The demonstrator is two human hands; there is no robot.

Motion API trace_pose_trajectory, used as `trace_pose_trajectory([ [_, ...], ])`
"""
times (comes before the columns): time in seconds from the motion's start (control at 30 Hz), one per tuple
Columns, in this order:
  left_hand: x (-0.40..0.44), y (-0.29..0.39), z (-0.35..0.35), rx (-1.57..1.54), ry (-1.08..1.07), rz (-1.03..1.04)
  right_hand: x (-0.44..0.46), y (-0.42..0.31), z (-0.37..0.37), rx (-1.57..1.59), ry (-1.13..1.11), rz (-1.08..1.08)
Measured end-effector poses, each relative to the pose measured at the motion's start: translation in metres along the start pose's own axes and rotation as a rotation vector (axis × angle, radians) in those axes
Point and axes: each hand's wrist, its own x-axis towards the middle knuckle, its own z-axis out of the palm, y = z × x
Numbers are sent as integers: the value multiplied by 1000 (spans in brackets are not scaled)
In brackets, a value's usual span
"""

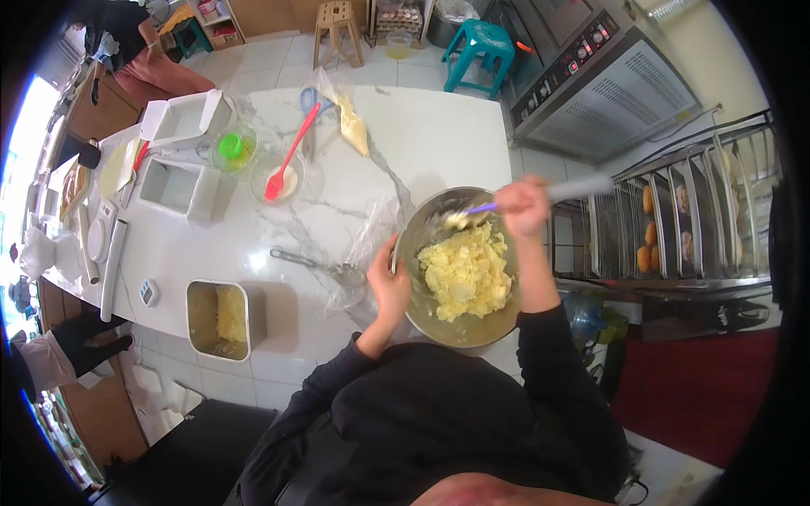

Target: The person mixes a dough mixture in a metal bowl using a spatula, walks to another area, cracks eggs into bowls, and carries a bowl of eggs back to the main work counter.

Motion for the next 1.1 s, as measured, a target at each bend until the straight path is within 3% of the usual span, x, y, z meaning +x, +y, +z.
trace_pose_trajectory([
  [0.1, -2, -7, 2, -56, 21, -19, -14, 17, -7, 106, -15, 232],
  [0.3, -4, -6, 2, -58, 39, -41, -93, -21, 54, -176, -311, -109],
  [0.37, -5, -4, 2, -30, 45, -29, -96, -48, 66, -267, -254, -201],
  [0.43, -6, 6, 0, 43, 34, -21, -93, -75, 51, 22, -188, -111],
  [0.5, -6, 4, 2, -27, 35, -24, -83, -94, 40, 28, -47, -202],
  [0.63, -6, 3, 2, -43, 29, -16, -55, -68, 7, -341, 381, -390],
  [0.7, -6, 0, 4, -36, 50, 1, -36, -43, -4, -223, 800, -233],
  [0.8, -8, 3, 4, -32, 59, -2, -29, -19, -19, -9, 877, -71],
  [0.9, -8, 0, 5, -74, 66, 2, -62, -7, -5, 6, 614, -131],
  [0.97, -8, -4, 6, -105, 73, 10, -92, -2, 29, -108, 324, -220],
  [1.1, -10, 3, 3, -115, 62, 0, -143, -1, 66, -126, 127, -306],
])
